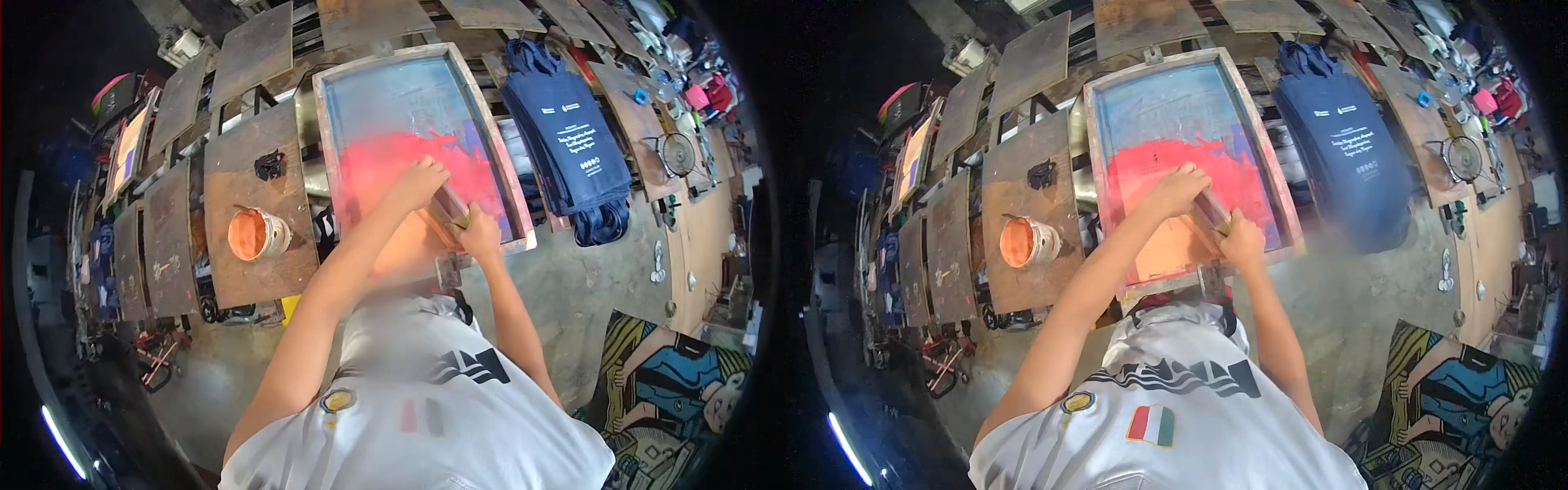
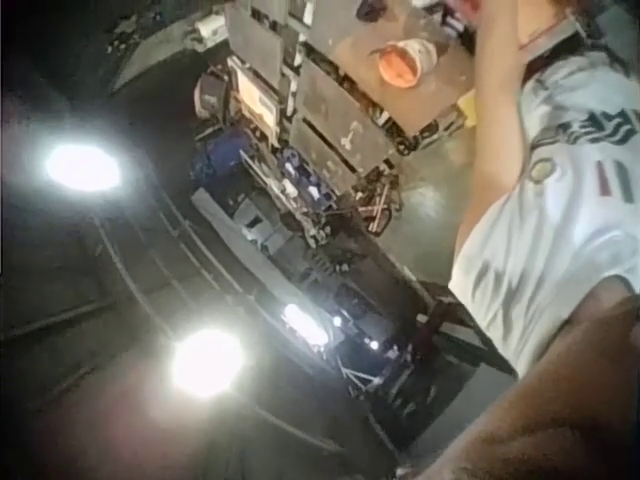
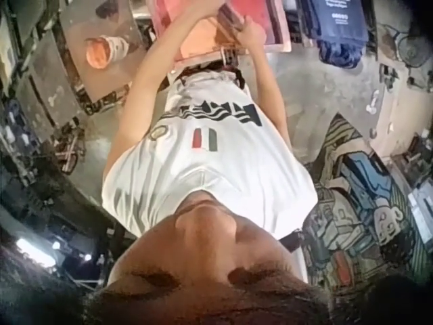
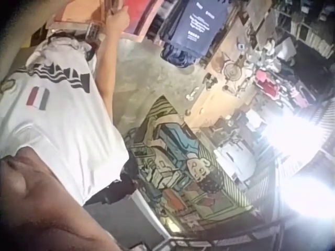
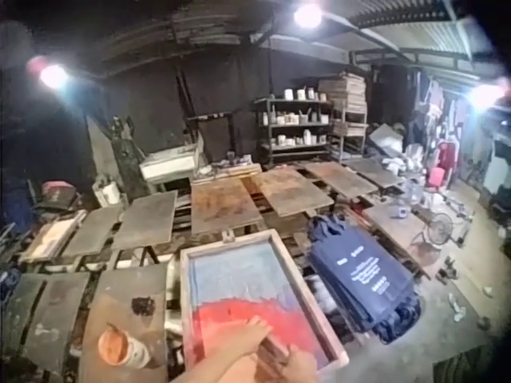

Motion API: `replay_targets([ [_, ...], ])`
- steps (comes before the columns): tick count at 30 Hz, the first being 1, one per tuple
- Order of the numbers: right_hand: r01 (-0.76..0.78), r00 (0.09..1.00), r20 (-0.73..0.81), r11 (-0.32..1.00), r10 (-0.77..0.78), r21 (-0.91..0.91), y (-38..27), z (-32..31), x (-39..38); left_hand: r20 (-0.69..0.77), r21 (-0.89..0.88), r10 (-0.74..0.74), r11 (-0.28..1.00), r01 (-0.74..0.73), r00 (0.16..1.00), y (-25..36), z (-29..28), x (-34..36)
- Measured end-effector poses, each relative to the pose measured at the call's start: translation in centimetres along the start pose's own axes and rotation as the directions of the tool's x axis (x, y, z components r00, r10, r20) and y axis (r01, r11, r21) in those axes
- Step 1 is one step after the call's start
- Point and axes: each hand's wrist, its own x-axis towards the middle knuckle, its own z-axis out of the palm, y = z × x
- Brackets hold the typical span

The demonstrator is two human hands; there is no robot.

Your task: Applying ink to a screen and using a squeegee to print onto garments.

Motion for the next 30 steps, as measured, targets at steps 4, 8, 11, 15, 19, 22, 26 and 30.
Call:
replay_targets([
  [4,0.032,0.994,-0.107,0.987,-0.015,0.155,-2.3,3.6,-1.2,0.074,0.055,0.061,0.996,-0.065,0.995,-2.5,0.3,-0.8],
  [8,-0.086,0.989,-0.112,0.991,0.098,0.104,-8.2,5.1,-1.2,0.062,0.106,0.082,0.99,-0.088,0.995,-6.0,-0.7,-2.5],
  [11,-0.019,0.965,-0.261,1.0,0.016,-0.011,-9.8,4.9,-2.1,0.033,0.168,0.148,0.974,-0.151,0.988,-6.6,-1.4,-3.2],
  [15,-0.007,0.929,-0.368,0.999,0.025,0.049,-9.0,5.7,-3.9,-0.029,0.161,0.245,0.958,-0.238,0.969,-4.6,-1.6,-2.9],
  [19,-0.26,0.879,-0.406,0.965,0.248,0.028,-9.8,6.3,-6.7,-0.037,0.19,0.365,0.917,-0.352,0.93,-2.4,-0.4,-2.3],
  [22,-0.355,0.855,-0.404,0.935,0.324,-0.003,-11.3,6.5,-7.3,-0.015,0.181,0.329,0.93,-0.321,0.944,-1.9,0.9,-2.4],
  [26,-0.419,0.828,-0.412,0.908,0.381,-0.003,-12.7,7.6,-6.7,-0.046,0.222,0.332,0.923,-0.314,0.942,-2.7,1.4,-2.2],
  [30,-0.407,0.827,-0.424,0.913,0.368,-0.002,-12.8,9.4,-6.2,0.075,0.25,0.343,0.902,-0.351,0.936,-4.0,0.3,-2.4],
])
